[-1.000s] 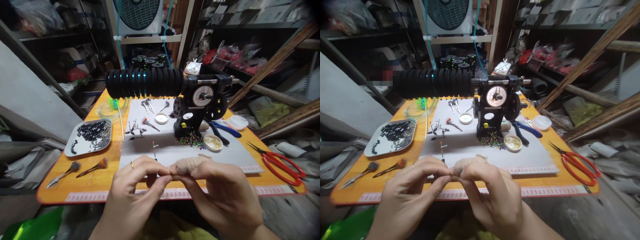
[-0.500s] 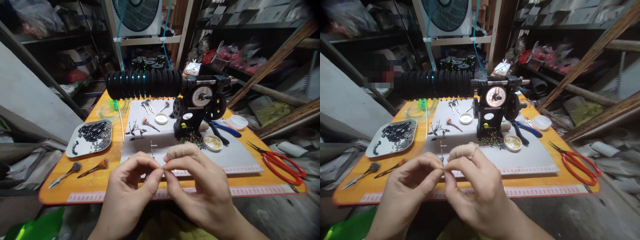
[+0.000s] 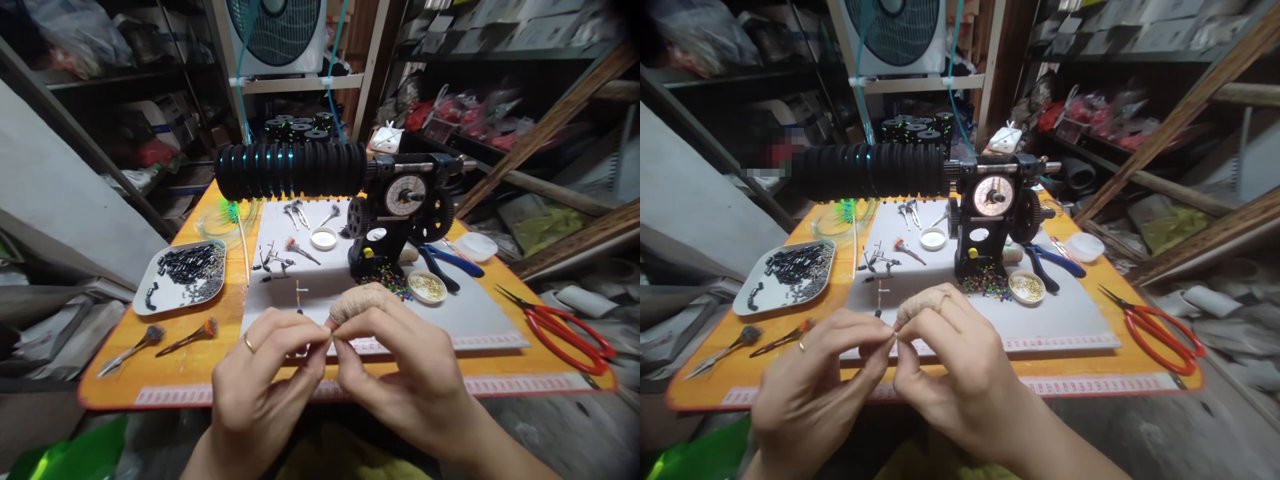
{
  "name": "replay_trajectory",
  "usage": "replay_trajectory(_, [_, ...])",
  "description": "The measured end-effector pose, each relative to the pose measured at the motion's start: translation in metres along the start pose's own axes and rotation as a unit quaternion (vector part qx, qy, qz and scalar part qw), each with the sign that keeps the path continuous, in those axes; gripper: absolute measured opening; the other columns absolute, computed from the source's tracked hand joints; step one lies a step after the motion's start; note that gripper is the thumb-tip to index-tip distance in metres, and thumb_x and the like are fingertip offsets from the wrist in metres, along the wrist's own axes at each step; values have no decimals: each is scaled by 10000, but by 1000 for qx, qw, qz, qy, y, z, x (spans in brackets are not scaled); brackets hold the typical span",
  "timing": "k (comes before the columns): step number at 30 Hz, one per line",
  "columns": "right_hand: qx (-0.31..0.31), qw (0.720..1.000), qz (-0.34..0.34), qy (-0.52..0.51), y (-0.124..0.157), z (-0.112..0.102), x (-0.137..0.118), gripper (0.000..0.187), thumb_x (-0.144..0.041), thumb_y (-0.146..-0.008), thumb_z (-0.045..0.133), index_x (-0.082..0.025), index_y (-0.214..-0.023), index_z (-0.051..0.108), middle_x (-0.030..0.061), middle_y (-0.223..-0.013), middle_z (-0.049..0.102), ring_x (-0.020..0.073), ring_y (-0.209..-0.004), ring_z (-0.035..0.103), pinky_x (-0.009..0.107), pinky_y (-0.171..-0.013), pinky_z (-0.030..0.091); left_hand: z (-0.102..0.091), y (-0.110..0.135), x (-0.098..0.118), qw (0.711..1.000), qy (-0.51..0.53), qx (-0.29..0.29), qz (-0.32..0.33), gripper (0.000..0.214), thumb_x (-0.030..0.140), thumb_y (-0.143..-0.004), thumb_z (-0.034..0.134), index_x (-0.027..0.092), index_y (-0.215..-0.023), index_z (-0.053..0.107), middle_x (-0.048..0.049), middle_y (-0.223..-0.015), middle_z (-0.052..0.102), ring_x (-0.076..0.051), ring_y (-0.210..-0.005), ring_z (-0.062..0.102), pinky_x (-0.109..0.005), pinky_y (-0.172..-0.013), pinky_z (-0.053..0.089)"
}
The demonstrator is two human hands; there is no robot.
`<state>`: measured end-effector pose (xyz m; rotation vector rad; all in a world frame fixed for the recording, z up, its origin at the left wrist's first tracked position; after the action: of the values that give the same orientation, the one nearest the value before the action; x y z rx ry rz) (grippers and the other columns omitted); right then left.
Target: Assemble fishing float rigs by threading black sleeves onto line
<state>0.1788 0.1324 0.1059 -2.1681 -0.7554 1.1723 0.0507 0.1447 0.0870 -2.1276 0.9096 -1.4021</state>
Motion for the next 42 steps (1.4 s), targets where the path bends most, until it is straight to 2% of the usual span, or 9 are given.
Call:
replay_trajectory(7, [-75,997,7,-26,-1,6,3,157,-17,-868,582,-170,-901,580,35,-886,623,155,-850,584,282,-744,507,0,-2,22,977,-151,-36,143,307,-10,-837,635,201,-1060,624,-42,-844,734,-164,-744,670,-261,-679,546])
replay_trajectory(9, [-70,997,-24,4,-1,6,-2,153,-15,-886,573,-157,-941,587,63,-922,635,174,-891,589,301,-784,524,-1,-6,17,985,-140,-31,99,280,-20,-827,621,215,-980,614,-23,-791,697,-152,-710,638,-252,-650,529])
replay_trajectory(13, [-36,994,-63,76,-3,4,-12,180,-6,-905,548,-160,-993,582,101,-958,633,208,-948,604,334,-825,550,0,-10,-9,997,4,-20,-79,273,-42,-787,563,229,-818,573,27,-733,572,-119,-652,546,-215,-588,471])
replay_trajectory(18, [-24,999,-34,26,-2,5,-8,211,-20,-921,542,-183,-1047,587,80,-995,623,171,-961,627,267,-833,561,13,-1,-34,942,229,-25,-242,236,-2,-787,567,230,-773,608,36,-728,560,-105,-655,535,-176,-586,462])
replay_trajectory(23, [21,997,-43,59,3,1,-11,260,-7,-883,612,-168,-1085,645,81,-1029,654,157,-975,641,244,-886,555,18,10,-44,906,301,-13,-298,164,82,-849,616,228,-788,656,28,-725,575,-96,-634,502,-166,-580,452])
replay_trajectory(29, [71,997,5,9,7,-4,-7,205,-10,-840,637,-153,-975,693,75,-874,693,156,-818,688,236,-694,575,6,11,-38,945,202,12,-256,190,67,-840,654,250,-808,695,26,-743,639,-114,-719,611,-160,-627,503])
replay_trajectory(36, [68,991,108,-48,25,3,18,178,-38,-848,636,-196,-926,659,23,-846,673,159,-806,658,274,-703,533,-1,17,-34,962,164,1,-218,228,36,-863,650,259,-839,694,36,-822,726,-103,-793,709,-160,-749,581])
replay_trajectory(40, [57,990,116,-51,28,4,19,159,-41,-850,636,-187,-908,655,17,-849,668,139,-798,649,247,-695,518,-1,18,-33,968,128,2,-214,254,29,-841,665,275,-906,671,47,-808,716,-103,-746,717,-148,-681,584])
replay_trajectory(42, [47,990,123,-53,28,5,20,144,-50,-852,637,-183,-904,654,16,-848,663,135,-795,646,243,-689,513,0,14,-25,982,81,-12,-172,277,20,-829,667,269,-949,679,31,-809,718,-114,-732,716,-157,-650,582])
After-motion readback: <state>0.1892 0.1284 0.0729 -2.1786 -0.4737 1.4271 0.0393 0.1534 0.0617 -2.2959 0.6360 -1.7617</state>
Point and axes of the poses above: each hand's wrist, its own y-axis away from the middle knuckle, its own z-axis out of the palm, x = y × z, the point moved 9 cm from there along -y, towards the middle knuckle
